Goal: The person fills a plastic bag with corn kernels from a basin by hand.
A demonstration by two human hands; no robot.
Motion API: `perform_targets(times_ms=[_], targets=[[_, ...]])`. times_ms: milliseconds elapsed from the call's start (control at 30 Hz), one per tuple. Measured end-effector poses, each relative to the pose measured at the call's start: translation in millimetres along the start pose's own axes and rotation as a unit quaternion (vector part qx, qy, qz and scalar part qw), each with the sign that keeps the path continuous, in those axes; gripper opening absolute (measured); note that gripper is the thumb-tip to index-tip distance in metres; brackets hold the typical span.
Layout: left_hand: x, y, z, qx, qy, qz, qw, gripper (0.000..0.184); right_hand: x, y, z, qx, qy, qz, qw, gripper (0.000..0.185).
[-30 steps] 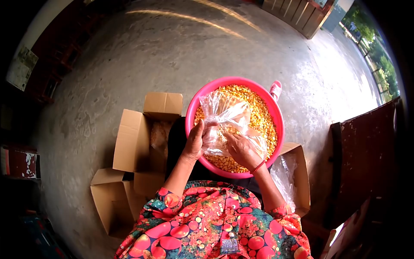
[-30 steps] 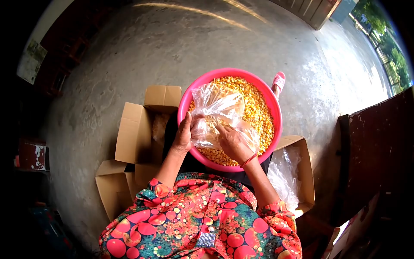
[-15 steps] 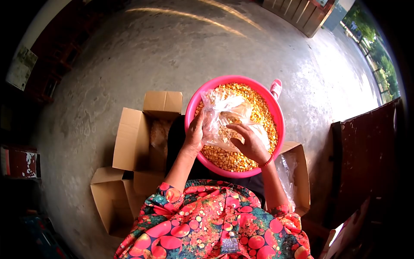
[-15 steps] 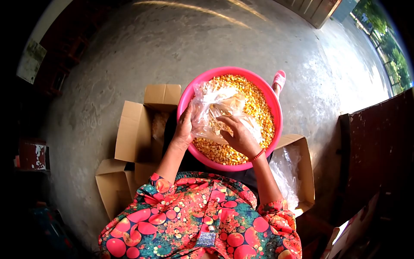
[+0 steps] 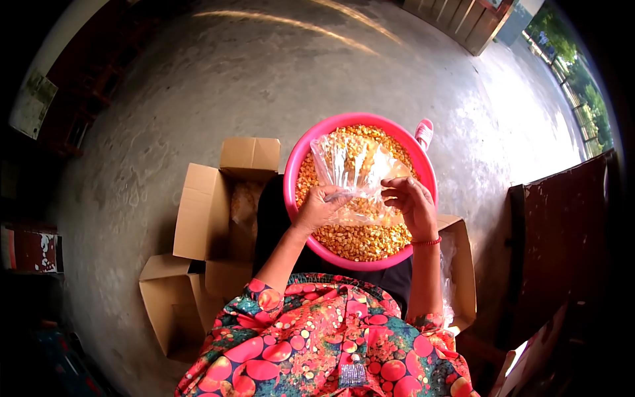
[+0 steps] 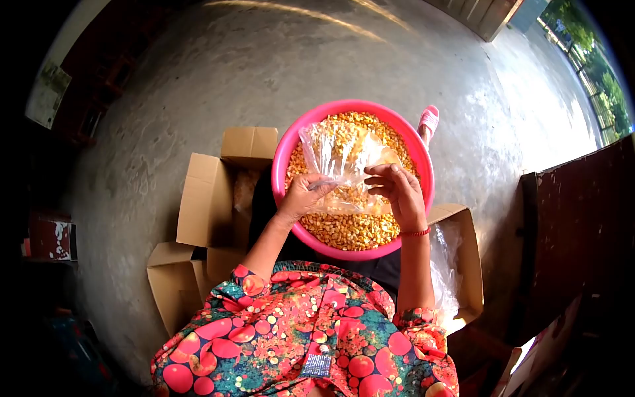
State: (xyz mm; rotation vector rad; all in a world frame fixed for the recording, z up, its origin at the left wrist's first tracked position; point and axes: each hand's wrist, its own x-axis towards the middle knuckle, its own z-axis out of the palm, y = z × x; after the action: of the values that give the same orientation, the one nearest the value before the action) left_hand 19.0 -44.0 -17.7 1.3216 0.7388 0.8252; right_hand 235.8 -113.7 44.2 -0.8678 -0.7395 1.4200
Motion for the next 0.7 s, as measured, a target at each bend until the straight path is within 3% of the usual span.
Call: perform_targets(times_ms=[67, 100, 133, 167, 200, 267, 300, 467, 533, 667, 700], targets=[[0, 2, 1, 0.023, 0.022, 0.013, 0.999, 0.021, 0, -8, 13, -0.044, 0.055, -0.103, 0.992, 0.027], [0, 0, -1, 0.001, 0.049, 0.001, 0.999, 0.022, 2, -7, 15, -0.140, 0.086, -0.159, 0.973, 0.025], [0, -1, -2, -0.021, 0.076, -0.010, 0.997, 0.022, 5, -7, 17, -0.235, 0.115, -0.212, 0.942, 0.025], [1, -3, -2, -0.027, 0.089, 0.001, 0.996, 0.025, 10, -6, 11, -0.420, 0.095, -0.276, 0.859, 0.032], [2, -3, -2, -0.027, 0.090, 0.001, 0.996, 0.025, 10, -13, 16, -0.553, 0.066, -0.273, 0.784, 0.036], [5, -4, -1, -0.085, 0.114, 0.075, 0.987, 0.026, 14, 12, 3, -0.685, 0.020, -0.210, 0.697, 0.035], [4, -5, -7, -0.094, 0.104, 0.037, 0.989, 0.028, 16, 25, -4, -0.705, -0.007, -0.186, 0.684, 0.032], [-2, 12, -5, -0.276, 0.129, -0.096, 0.948, 0.031, 18, 50, -14, -0.683, 0.009, -0.203, 0.702, 0.028], [-5, 14, -15, -0.276, 0.013, -0.100, 0.956, 0.032, 21, 46, -16, -0.674, 0.017, -0.205, 0.710, 0.026], [-11, 24, -16, -0.268, -0.101, -0.105, 0.952, 0.036, 28, 35, -19, -0.665, -0.010, -0.209, 0.717, 0.021], [-11, 22, -17, -0.280, -0.114, -0.105, 0.947, 0.036, 28, 29, -16, -0.602, 0.016, -0.166, 0.781, 0.019]])
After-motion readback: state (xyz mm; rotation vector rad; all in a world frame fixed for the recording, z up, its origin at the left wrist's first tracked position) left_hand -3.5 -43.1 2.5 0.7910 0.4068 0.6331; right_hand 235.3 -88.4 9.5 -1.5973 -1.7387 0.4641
